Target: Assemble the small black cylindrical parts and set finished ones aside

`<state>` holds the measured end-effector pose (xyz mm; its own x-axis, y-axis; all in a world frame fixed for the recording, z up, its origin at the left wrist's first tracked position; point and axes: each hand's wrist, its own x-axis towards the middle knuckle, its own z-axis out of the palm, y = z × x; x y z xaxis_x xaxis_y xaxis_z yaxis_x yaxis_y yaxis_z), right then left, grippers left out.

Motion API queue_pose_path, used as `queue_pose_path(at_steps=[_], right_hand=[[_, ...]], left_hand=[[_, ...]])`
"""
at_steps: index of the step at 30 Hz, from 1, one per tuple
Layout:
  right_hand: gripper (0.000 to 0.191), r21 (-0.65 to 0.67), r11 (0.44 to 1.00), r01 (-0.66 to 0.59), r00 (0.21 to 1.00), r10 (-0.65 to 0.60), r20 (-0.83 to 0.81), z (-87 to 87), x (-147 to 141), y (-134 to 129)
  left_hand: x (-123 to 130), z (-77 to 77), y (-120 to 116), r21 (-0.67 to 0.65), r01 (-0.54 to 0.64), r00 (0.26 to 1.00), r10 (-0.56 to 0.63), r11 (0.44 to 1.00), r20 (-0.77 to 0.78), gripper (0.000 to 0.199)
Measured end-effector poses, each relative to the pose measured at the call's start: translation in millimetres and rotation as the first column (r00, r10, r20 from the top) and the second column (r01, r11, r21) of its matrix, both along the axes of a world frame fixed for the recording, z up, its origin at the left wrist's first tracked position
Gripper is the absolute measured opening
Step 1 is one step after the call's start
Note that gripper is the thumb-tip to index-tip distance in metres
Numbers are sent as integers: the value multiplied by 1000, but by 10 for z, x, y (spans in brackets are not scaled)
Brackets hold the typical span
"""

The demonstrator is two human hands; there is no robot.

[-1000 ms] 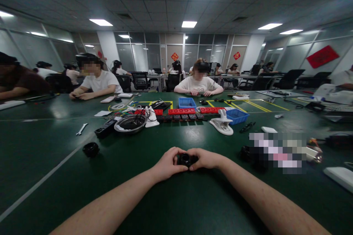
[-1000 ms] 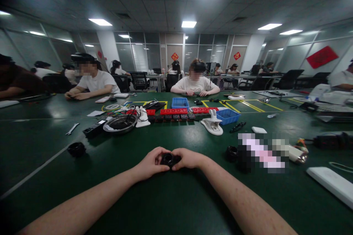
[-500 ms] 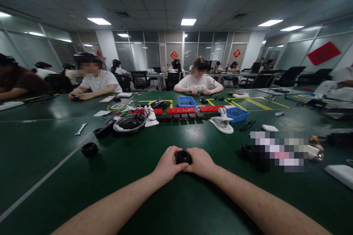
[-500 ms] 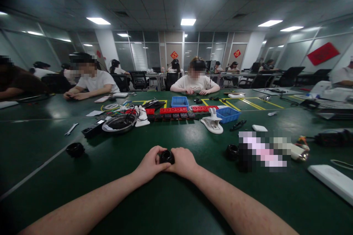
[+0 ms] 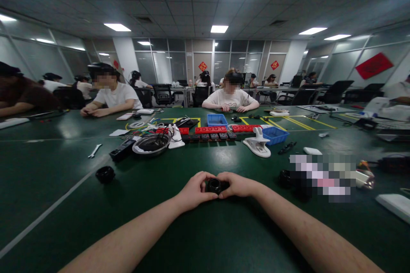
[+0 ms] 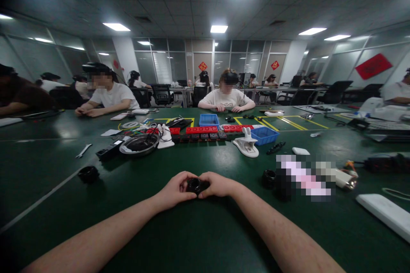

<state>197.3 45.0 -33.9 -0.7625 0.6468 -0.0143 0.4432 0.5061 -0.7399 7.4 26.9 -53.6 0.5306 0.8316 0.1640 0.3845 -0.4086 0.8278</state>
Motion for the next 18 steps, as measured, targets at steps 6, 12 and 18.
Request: queue_pose_path(at_steps=[6, 12, 18], right_hand=[[30, -37, 998, 45, 999, -46, -23, -8, -17, -19], [33, -23, 994, 110, 994, -110, 17, -42, -40, -17], [48, 270, 924, 269, 925, -326, 194, -138, -136, -75]], left_hand=[[5, 43, -16, 1, -14, 1000, 14, 1000, -21, 41], [14, 53, -38, -31, -29, 1000, 29, 999, -1, 43], [87, 36, -115, 8, -169, 985, 169, 986, -13, 39]])
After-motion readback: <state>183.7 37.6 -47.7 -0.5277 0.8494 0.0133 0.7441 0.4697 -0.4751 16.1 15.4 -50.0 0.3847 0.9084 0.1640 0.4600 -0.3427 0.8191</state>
